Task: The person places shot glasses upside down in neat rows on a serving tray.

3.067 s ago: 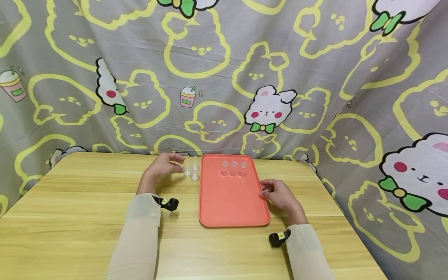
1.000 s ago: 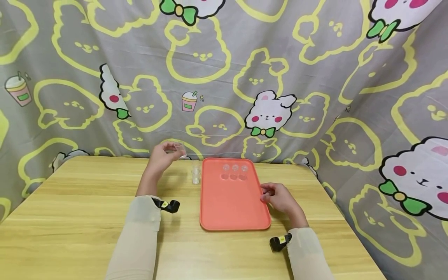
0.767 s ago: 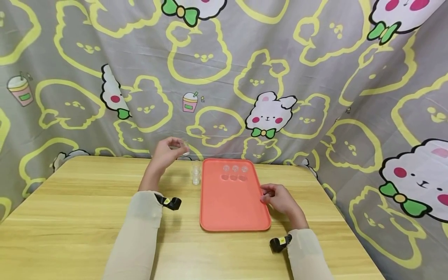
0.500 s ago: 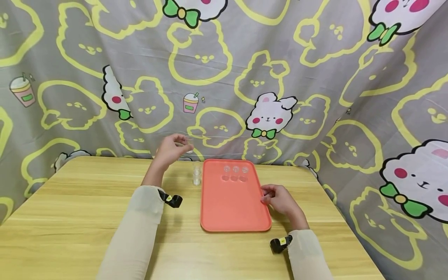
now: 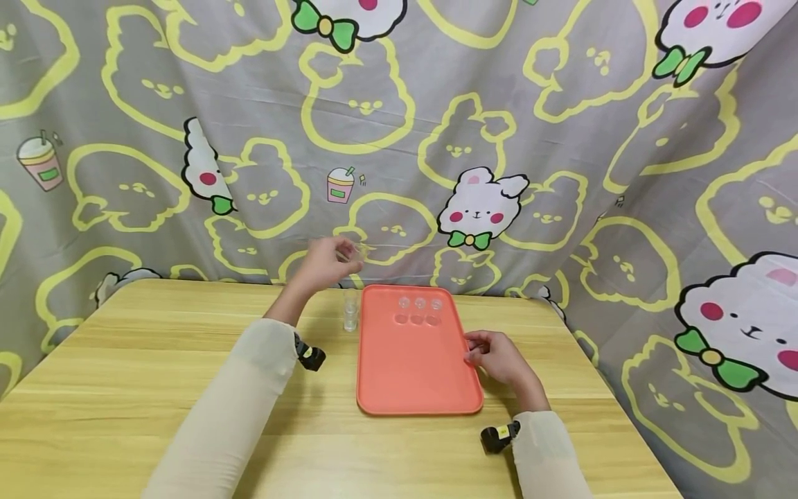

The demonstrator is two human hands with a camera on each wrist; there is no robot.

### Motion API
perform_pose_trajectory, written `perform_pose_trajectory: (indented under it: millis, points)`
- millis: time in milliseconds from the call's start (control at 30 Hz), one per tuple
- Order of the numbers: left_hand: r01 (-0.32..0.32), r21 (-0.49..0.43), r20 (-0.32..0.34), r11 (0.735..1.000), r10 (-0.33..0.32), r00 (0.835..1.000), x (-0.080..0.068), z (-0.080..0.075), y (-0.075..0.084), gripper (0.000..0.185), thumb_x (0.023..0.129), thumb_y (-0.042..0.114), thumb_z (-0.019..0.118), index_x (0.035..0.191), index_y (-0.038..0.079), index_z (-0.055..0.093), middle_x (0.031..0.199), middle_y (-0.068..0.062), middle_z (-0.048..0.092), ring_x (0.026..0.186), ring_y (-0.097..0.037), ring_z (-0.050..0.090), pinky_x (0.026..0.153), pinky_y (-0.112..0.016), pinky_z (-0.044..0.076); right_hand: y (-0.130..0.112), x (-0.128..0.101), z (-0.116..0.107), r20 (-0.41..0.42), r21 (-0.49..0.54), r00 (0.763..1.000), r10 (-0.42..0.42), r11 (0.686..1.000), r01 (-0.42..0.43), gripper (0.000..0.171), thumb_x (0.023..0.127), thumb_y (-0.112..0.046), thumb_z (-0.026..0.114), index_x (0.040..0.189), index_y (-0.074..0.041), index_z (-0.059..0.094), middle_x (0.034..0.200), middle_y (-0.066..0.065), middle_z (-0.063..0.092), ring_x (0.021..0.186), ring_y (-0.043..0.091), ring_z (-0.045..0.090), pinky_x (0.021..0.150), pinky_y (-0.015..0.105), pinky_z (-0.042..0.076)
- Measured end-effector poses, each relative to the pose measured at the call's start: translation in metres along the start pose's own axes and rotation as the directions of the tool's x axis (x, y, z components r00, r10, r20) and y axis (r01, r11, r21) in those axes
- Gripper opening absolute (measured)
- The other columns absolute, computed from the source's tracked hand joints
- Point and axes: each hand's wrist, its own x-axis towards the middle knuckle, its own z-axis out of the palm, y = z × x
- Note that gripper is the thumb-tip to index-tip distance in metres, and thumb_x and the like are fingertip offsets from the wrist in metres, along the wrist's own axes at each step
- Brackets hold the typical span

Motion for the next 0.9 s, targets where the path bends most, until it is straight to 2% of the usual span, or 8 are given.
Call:
perform_pose_trajectory:
  millis: [200, 433, 600, 800, 900]
  points:
    - [-0.044, 0.092, 0.038, 0.995, 0.041, 0.998, 0.004, 0.016, 0.011, 0.031, 0.092, 0.018, 0.073, 0.116, -0.001, 0.066, 0.11, -0.015, 0.068, 0.102, -0.031, 0.068, 0.088, -0.045, 0.056, 0.001, 0.001, 0.0, 0.001, -0.002, 1.0, -0.008, 1.0, 0.008, 0.041, 0.093, 0.007, 0.067, 0.133, 0.008, 0.061, 0.101, 0.01, 0.07, 0.09, 0.02, 0.064, 0.077, 0.033, 0.057]
    - [-0.1, 0.129, 0.11, 0.987, 0.086, 0.99, 0.009, 0.037, 0.023, 0.034, 0.092, 0.013, 0.07, 0.121, -0.004, 0.066, 0.111, -0.015, 0.069, 0.104, -0.029, 0.066, 0.09, -0.045, 0.055, 0.0, 0.0, 0.0, 0.005, -0.001, 1.0, -0.003, 1.0, 0.003, 0.041, 0.093, 0.007, 0.066, 0.133, 0.008, 0.061, 0.102, 0.012, 0.069, 0.091, 0.021, 0.064, 0.077, 0.033, 0.057]
    - [-0.126, 0.149, 0.153, 0.981, 0.103, 0.983, 0.013, 0.052, 0.029, 0.029, 0.093, 0.014, 0.068, 0.12, 0.002, 0.066, 0.113, -0.013, 0.069, 0.103, -0.027, 0.066, 0.087, -0.043, 0.057, -0.001, 0.0, 0.0, 0.01, 0.016, 1.0, 0.0, 1.0, 0.0, 0.041, 0.093, 0.009, 0.065, 0.133, 0.008, 0.061, 0.106, 0.014, 0.069, 0.091, 0.022, 0.064, 0.078, 0.035, 0.059]
    - [-0.209, 0.192, 0.194, 0.959, 0.171, 0.966, 0.015, 0.068, 0.039, 0.034, 0.098, 0.018, 0.068, 0.127, 0.002, 0.065, 0.122, -0.014, 0.068, 0.107, -0.027, 0.067, 0.09, -0.042, 0.057, -0.002, -0.001, 0.0, 0.008, 0.02, 1.0, 0.0, 1.0, 0.0, 0.041, 0.092, 0.009, 0.065, 0.133, 0.009, 0.061, 0.107, 0.015, 0.069, 0.091, 0.022, 0.064, 0.078, 0.036, 0.059]
    - [-0.25, 0.196, 0.207, 0.948, 0.209, 0.956, 0.014, 0.075, 0.045, 0.035, 0.1, 0.018, 0.067, 0.131, 0.001, 0.064, 0.124, -0.015, 0.066, 0.103, -0.025, 0.066, 0.088, -0.039, 0.056, -0.002, -0.001, 0.0, 0.006, 0.014, 1.0, 0.004, 1.0, -0.004, 0.04, 0.093, 0.009, 0.066, 0.133, 0.008, 0.061, 0.106, 0.014, 0.069, 0.09, 0.021, 0.064, 0.078, 0.036, 0.059]
